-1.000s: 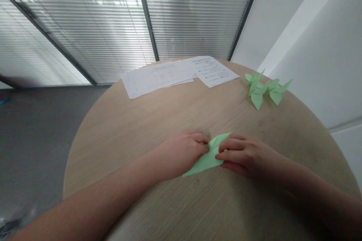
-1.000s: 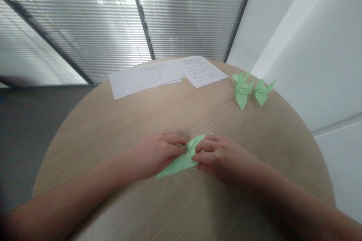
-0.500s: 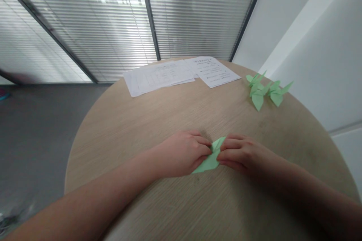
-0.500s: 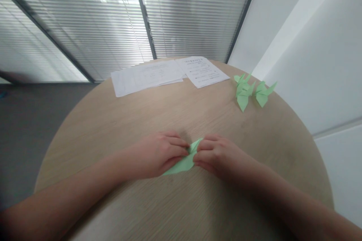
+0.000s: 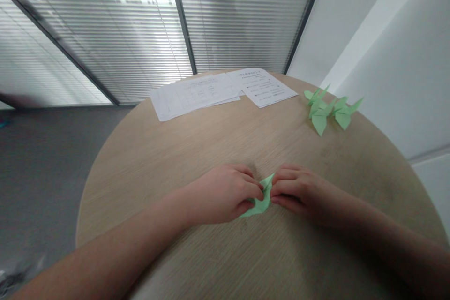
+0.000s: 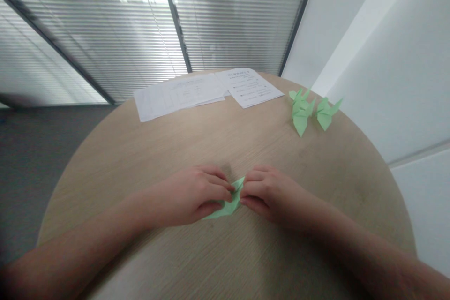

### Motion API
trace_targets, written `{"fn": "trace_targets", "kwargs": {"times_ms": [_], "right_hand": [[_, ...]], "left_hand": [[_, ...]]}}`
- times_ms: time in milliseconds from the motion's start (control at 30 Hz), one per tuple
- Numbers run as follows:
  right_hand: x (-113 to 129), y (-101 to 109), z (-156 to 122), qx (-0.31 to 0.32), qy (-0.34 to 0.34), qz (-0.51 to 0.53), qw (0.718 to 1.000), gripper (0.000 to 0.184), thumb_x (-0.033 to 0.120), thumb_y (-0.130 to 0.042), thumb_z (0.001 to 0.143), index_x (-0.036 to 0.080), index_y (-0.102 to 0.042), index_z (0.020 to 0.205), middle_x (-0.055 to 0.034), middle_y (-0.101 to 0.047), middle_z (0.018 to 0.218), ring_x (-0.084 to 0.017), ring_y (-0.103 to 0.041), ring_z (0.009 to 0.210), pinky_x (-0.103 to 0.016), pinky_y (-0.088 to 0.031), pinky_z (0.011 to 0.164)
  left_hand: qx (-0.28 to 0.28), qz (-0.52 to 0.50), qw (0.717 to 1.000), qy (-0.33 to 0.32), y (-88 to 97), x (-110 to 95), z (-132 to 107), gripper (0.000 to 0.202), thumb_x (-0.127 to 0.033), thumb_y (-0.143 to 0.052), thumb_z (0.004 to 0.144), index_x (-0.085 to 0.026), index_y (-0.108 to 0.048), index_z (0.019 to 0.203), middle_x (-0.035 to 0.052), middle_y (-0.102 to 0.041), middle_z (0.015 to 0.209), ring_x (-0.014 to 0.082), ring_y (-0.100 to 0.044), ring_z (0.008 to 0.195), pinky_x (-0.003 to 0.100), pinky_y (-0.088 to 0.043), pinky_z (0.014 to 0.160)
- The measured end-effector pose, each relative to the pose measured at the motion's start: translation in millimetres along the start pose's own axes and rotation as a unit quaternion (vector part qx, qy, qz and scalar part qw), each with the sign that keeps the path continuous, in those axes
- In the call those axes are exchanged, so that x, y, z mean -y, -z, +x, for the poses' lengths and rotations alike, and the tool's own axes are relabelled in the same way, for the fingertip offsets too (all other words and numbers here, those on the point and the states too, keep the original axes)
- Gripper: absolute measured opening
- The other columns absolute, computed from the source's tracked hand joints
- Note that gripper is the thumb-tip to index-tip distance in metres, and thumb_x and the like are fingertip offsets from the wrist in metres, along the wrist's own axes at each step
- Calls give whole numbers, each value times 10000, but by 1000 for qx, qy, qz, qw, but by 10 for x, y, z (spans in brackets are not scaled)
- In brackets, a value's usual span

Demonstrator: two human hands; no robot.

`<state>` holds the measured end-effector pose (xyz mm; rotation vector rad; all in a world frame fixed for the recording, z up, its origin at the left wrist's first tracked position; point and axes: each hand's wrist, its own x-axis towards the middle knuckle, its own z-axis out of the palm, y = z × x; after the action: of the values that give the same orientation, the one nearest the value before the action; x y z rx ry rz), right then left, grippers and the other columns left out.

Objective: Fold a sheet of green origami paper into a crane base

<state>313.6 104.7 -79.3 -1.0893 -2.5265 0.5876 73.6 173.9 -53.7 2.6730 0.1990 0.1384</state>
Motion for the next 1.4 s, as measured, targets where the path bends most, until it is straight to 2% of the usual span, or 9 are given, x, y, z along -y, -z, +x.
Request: {"fn": "trace_targets", "kwargs": {"times_ms": [200,333,533,800,933,1067,1133,1267,1400], "right_hand": [[-14,-60,20,-21,-37,-20,999,151,248,-644,965,196,-666,825,-18,-659,803,-180,-608,802,-351,-436,821],[-11,-54,33,-15,-51,-20,998,168,237,-611,979,189,-651,824,-23,-655,812,-180,-599,802,-335,-428,788],[-14,-43,46,-5,-48,-30,998,206,250,-588,988,183,-630,797,-26,-642,790,-187,-584,789,-338,-422,772],[-34,-34,30,-1,-42,-13,999,214,242,-560,1002,184,-627,807,-28,-635,798,-179,-584,791,-322,-413,759],[-43,-34,22,5,-42,-11,999,208,241,-559,1000,187,-619,808,-24,-630,803,-181,-576,796,-330,-409,775],[-53,-43,24,2,-45,-1,999,203,248,-575,990,185,-618,801,-25,-627,794,-182,-580,784,-331,-409,767],[-54,-47,28,-1,-49,2,999,211,247,-587,980,184,-620,781,-25,-625,780,-184,-584,775,-331,-410,761],[-48,-50,36,-10,-57,8,998,196,222,-617,951,188,-632,758,-22,-629,755,-184,-590,763,-328,-411,752],[-47,-57,43,-12,-66,10,998,204,233,-627,946,190,-640,747,-22,-629,752,-181,-588,756,-320,-411,735]], "left_hand": [[11,-72,997,-11,80,11,-11,177,-106,-642,908,-202,-736,1025,22,-774,1054,179,-680,1060,319,-461,1070],[12,-35,999,-14,75,-10,-22,157,-156,-657,923,-208,-754,1034,41,-764,1114,194,-666,1102,333,-456,1084],[21,38,999,-3,62,-50,-42,128,-216,-659,932,-221,-772,875,51,-736,1212,214,-656,1128,346,-479,1052],[47,10,999,-21,130,-2,-41,92,-241,-714,908,-247,-806,909,55,-737,1215,212,-657,1135,344,-476,1056],[39,-4,999,-34,106,34,-55,74,-259,-738,889,-268,-810,906,48,-732,1218,228,-646,1152,369,-472,1058],[38,-38,998,-25,87,44,-54,44,-275,-789,841,-236,-777,856,55,-740,1180,259,-631,1174,393,-464,1066],[40,-66,997,-3,94,33,-58,147,-289,-815,815,-204,-743,910,71,-743,1147,263,-636,1168,382,-481,1052],[51,-75,996,2,114,-10,-84,410,-293,-793,843,-179,-680,1221,105,-719,1236,270,-616,1228,388,-470,1083],[71,-26,997,1,105,-69,-95,414,-299,-730,903,-198,-671,1300,114,-707,1287,294,-586,1288,441,-409,1150]]}}
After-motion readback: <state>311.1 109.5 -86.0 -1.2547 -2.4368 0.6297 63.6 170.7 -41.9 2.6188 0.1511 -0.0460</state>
